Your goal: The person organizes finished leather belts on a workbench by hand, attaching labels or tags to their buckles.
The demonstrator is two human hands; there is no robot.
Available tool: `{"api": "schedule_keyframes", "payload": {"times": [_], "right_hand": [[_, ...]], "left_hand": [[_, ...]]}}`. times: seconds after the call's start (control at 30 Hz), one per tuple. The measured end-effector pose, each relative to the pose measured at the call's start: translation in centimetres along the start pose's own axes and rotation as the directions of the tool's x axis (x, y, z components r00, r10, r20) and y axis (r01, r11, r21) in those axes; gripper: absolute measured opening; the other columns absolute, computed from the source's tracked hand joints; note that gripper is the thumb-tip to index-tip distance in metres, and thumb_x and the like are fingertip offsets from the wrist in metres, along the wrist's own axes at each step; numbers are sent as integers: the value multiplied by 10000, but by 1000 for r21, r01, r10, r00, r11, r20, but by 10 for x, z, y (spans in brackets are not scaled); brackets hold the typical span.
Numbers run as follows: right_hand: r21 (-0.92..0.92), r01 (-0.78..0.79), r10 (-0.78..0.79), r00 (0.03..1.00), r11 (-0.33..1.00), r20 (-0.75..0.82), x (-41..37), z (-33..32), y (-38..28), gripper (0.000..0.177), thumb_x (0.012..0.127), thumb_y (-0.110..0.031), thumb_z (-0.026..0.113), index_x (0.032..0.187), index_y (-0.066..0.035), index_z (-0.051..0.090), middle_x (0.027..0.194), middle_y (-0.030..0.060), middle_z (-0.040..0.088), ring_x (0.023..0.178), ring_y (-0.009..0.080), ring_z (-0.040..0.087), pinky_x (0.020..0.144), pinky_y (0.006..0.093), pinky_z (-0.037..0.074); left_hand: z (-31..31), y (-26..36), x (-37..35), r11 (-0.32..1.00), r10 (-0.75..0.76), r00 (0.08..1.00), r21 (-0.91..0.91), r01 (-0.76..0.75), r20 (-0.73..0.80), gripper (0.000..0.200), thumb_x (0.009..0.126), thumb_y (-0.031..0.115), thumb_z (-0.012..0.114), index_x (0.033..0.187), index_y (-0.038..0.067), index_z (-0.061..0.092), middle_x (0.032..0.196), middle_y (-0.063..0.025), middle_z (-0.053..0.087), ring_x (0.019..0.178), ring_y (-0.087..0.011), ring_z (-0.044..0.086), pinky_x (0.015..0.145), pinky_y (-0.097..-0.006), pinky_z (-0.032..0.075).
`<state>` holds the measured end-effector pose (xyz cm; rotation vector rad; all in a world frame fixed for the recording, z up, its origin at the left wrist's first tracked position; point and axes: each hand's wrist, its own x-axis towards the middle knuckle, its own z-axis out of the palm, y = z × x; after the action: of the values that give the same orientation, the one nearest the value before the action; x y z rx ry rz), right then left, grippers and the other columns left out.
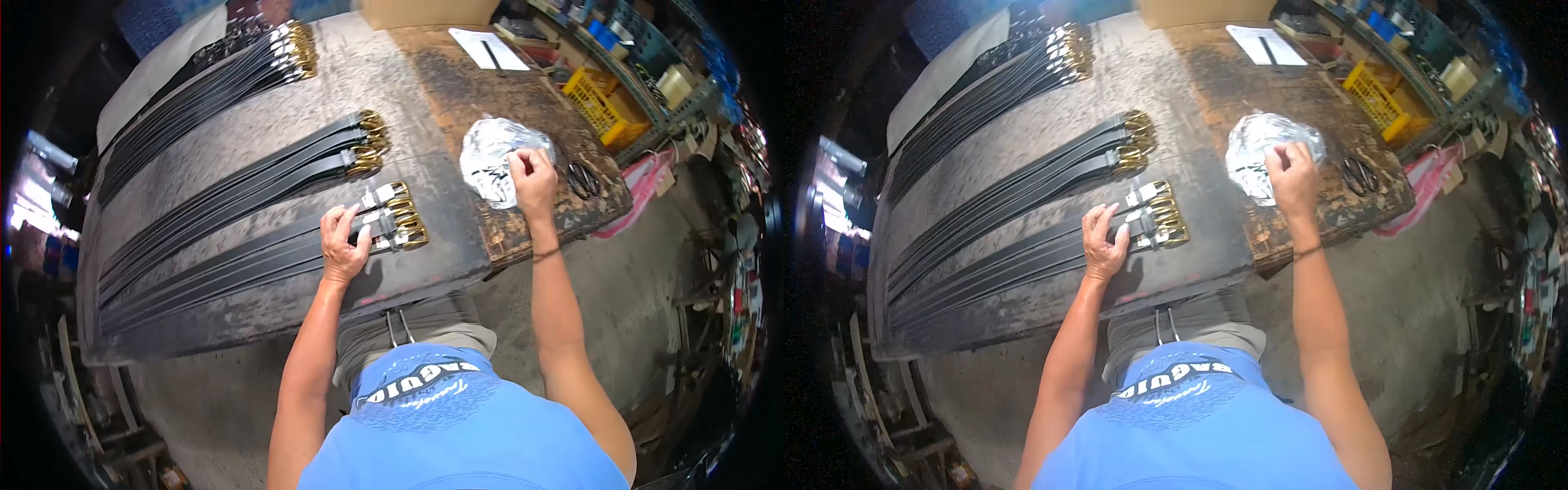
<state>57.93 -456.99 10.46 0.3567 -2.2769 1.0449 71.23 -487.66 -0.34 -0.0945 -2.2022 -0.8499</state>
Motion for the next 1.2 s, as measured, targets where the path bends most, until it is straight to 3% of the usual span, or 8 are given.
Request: {"api": "schedule_keyframes", "payload": {"times": [0.17,0.33,0.4,0.5,0.6,0.67,0.8,1.2], "right_hand": [[300,91,-189,929,950,317,-77,15,-78,88,814,-111,704,843,-44,654,769,102,592,703,266,587,631,356,480],[449,117,-329,841,886,430,-141,44,-111,103,772,-84,697,849,-56,635,779,106,568,697,287,590,609,386,488],[467,104,-340,823,878,455,-150,48,-113,116,757,-78,691,853,-58,627,780,102,559,694,291,587,610,392,485],[521,121,-395,798,845,455,-145,49,-109,84,780,-79,701,832,-37,650,760,105,577,670,270,586,600,365,482],[468,77,-347,777,880,526,-125,45,-97,103,816,-145,705,837,-50,673,774,105,596,689,283,609,624,375,492],[418,73,-276,849,906,450,-114,53,-80,114,826,-145,697,870,-41,678,794,110,604,696,294,615,630,370,491],[314,6,-178,835,949,521,-97,68,-58,107,845,-138,673,901,-47,681,831,117,608,752,311,620,672,387,494],[150,258,-294,731,954,616,-89,113,-42,101,816,-159,671,881,-82,661,900,120,603,833,355,633,700,455,507]], "left_hand": [[-21,71,-9,887,-335,940,-316,337,65,222,941,140,578,1099,37,694,934,-53,569,856,-139,543,771,-257,438],[-20,111,-35,703,-440,886,-557,442,147,209,924,117,612,1091,16,689,1005,-98,652,940,-184,599,847,-287,473],[-27,112,-39,720,-445,889,-547,427,109,182,937,119,602,1051,7,689,959,-74,662,890,-153,612,807,-282,490],[-43,101,-37,482,-619,723,-578,659,308,172,964,163,582,978,23,680,866,-9,645,710,-78,583,631,-236,489],[-66,71,-20,661,-594,706,-266,701,386,214,944,199,603,941,-1,680,781,-18,661,690,-80,579,632,-244,476],[-74,53,-9,862,-466,830,-55,505,308,224,908,204,633,898,-15,678,714,-62,637,663,-102,569,630,-271,472],[-70,26,10,857,-514,739,294,423,436,285,885,298,592,913,32,692,797,-158,668,758,-312,653,685,-395,495],[-6,33,38,867,-437,698,473,159,567,265,874,308,577,901,66,683,899,-174,683,878,-372,658,763,-493,518]]}}
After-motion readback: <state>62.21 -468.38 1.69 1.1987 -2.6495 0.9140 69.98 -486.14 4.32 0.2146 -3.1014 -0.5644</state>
